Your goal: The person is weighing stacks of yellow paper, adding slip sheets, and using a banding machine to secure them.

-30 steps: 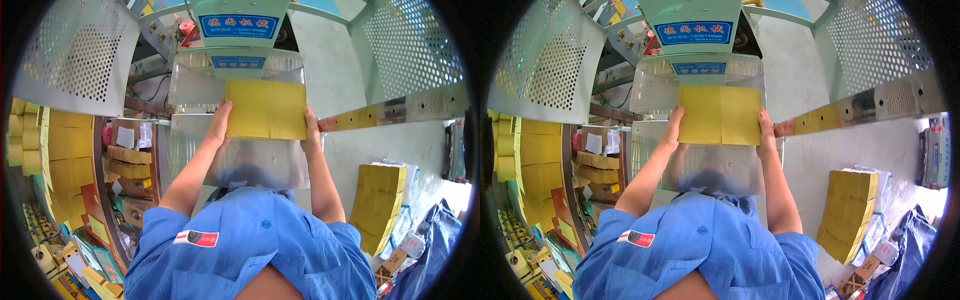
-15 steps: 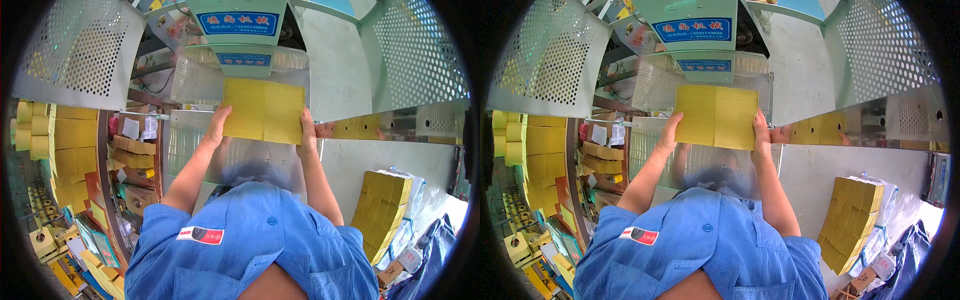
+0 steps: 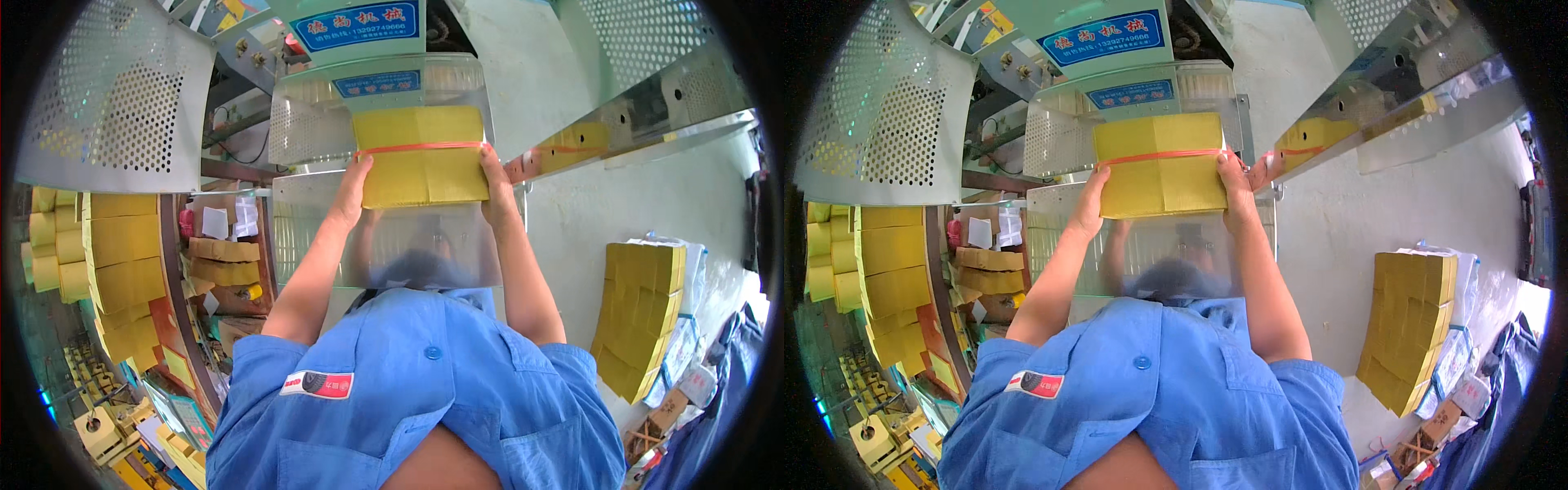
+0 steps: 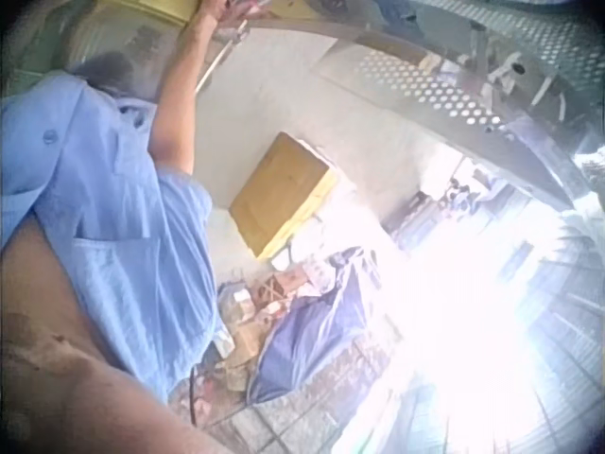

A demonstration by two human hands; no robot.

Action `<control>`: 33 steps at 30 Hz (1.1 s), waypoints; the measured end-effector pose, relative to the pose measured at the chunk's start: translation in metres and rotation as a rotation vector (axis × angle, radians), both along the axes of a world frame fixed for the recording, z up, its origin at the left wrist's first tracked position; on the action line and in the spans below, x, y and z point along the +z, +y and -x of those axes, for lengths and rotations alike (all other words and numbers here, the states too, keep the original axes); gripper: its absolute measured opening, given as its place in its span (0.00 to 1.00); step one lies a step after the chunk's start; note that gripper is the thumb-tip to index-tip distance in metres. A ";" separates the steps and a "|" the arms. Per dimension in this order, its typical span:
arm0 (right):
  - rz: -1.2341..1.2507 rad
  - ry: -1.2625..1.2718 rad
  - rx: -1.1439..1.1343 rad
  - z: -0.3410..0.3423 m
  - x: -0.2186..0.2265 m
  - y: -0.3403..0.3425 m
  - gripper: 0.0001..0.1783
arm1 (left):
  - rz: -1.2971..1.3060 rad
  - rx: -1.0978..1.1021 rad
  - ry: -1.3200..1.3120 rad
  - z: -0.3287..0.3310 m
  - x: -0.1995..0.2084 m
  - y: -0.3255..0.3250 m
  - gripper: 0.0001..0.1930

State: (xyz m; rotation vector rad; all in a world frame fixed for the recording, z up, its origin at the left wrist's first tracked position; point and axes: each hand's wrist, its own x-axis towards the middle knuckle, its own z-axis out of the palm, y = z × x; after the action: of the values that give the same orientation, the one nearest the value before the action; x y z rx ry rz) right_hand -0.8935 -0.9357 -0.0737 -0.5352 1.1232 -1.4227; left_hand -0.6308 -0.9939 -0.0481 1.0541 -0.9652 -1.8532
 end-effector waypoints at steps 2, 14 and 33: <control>-0.002 -0.019 0.003 -0.005 0.005 0.000 0.32 | 0.015 -0.020 -0.025 0.001 0.000 0.001 0.29; 0.001 0.637 -0.067 0.010 -0.050 -0.026 0.31 | 0.046 -0.159 0.071 0.015 -0.039 -0.006 0.25; -0.083 0.325 -0.076 -0.046 -0.056 0.029 0.24 | 0.017 -0.062 -0.335 -0.071 -0.027 0.048 0.27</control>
State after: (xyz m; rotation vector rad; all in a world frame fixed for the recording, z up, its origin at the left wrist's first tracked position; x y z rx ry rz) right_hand -0.8471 -0.9068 -0.1297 -0.6871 1.4681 -1.3780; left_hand -0.5601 -0.9455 -0.0749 1.3662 -1.2147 -1.7456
